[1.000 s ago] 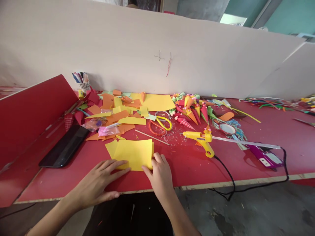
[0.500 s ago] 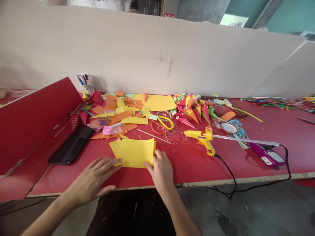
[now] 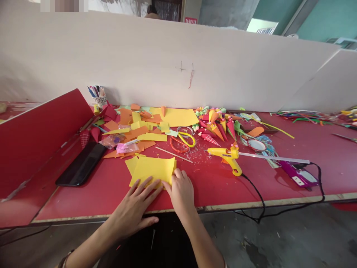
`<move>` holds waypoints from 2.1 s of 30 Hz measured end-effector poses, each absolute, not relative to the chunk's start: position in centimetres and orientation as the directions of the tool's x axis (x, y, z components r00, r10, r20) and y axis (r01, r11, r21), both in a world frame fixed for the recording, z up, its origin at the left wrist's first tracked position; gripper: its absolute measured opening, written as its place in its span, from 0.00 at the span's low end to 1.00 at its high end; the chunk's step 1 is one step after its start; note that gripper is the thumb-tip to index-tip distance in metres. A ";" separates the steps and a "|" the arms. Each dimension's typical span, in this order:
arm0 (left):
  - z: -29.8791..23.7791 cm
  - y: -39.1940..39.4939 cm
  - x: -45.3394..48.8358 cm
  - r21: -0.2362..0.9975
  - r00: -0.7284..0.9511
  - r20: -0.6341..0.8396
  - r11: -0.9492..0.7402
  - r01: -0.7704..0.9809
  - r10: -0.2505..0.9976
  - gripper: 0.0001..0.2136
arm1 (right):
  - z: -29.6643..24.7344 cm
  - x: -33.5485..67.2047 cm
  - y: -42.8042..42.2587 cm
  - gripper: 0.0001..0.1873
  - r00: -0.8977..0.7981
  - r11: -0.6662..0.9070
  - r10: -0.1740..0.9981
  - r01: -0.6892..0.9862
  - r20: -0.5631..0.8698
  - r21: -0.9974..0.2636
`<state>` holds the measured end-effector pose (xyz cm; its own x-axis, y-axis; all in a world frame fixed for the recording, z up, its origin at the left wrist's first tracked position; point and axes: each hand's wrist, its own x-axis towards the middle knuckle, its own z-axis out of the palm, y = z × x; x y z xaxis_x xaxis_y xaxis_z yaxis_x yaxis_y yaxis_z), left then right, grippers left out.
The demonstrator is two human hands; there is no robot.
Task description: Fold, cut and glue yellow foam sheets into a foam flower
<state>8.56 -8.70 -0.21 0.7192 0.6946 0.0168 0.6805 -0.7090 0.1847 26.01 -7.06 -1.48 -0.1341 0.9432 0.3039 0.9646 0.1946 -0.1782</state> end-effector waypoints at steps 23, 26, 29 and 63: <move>-0.3 -10.0 8.2 0.093 0.581 0.040 -0.582 0.808 0.813 0.32 | -1.3 25.9 -7.0 0.15 -0.105 0.144 0.958 0.981 0.268 -0.131; -0.1 -9.9 6.7 0.080 0.581 0.051 -0.583 0.809 0.812 0.31 | -1.3 25.9 -7.0 0.14 -0.108 0.148 0.956 0.980 0.273 -0.133; 0.2 -9.8 4.8 0.068 0.560 0.064 -0.564 0.823 0.826 0.30 | -1.4 26.0 -7.1 0.14 -0.105 0.146 0.956 0.980 0.273 -0.133; 0.9 -8.8 1.1 0.002 0.620 0.062 -0.621 0.783 0.782 0.24 | -0.5 27.6 -10.7 0.15 -0.372 0.447 0.875 0.866 0.308 -0.224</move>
<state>1.08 -8.81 0.91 0.6201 0.7821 0.0620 0.7835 -0.6214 0.0022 27.62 -10.67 -0.48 -0.3723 0.8755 0.3082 0.8661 0.4471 -0.2238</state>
